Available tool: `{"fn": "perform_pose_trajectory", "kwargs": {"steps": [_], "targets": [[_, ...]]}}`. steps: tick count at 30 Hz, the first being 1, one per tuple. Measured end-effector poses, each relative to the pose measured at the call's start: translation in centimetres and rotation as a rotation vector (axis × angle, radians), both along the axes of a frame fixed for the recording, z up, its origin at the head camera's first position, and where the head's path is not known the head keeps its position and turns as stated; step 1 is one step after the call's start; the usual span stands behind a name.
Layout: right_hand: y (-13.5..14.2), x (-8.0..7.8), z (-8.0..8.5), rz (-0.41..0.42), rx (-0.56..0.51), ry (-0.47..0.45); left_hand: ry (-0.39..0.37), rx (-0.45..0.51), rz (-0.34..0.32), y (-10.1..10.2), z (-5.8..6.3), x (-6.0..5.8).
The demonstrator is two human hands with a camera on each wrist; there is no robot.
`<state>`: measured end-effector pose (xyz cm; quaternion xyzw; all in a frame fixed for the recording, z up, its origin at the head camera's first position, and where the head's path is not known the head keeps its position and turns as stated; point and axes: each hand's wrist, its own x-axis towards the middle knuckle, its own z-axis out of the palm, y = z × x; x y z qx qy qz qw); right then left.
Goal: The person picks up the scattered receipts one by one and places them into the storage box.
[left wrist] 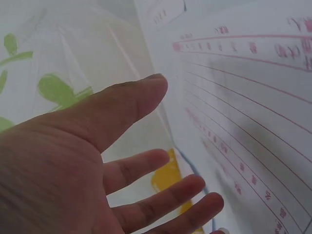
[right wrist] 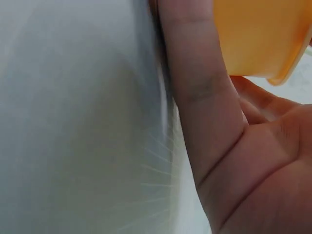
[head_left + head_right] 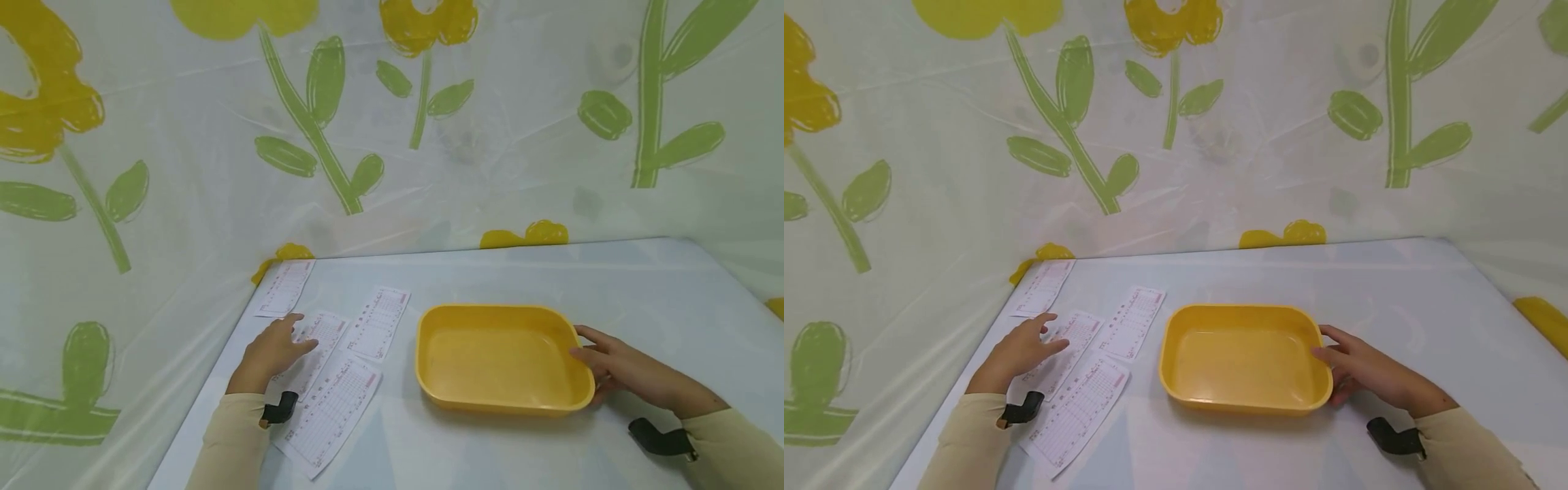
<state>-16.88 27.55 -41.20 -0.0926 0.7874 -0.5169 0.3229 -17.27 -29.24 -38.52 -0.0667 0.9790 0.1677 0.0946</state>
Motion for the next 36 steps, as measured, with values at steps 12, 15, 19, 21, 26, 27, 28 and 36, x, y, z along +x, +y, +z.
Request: {"fn": "perform_pose_trajectory", "kwargs": {"steps": [12,15,19,21,26,27,28,36], "targets": [[-0.5,0.5,0.2,0.065,0.030,-0.006,0.001,-0.108,0.012,-0.5,-1.2,0.1],[-0.6,0.6,0.2,0.108,-0.008,0.020,0.000,-0.115,0.010,-0.5,-1.2,0.2],[-0.6,0.8,0.1,0.131,-0.033,0.044,0.015,-0.119,0.005,-0.4,-1.1,0.1],[-0.6,0.8,0.1,0.125,-0.021,0.048,0.026,-0.116,0.006,-0.3,-1.1,0.1],[-0.8,0.8,0.3,0.106,0.016,0.062,0.037,-0.096,0.018,0.4,-0.8,0.0],[-0.9,0.8,0.3,0.101,0.025,0.061,0.037,-0.093,0.020,0.5,-0.8,0.0],[-0.9,0.8,0.3,0.096,0.035,0.060,0.038,-0.093,0.020,0.6,-0.7,0.0],[-1.2,1.0,0.2,0.073,0.064,0.050,0.019,-0.084,0.015,0.6,-0.8,0.3]]}}
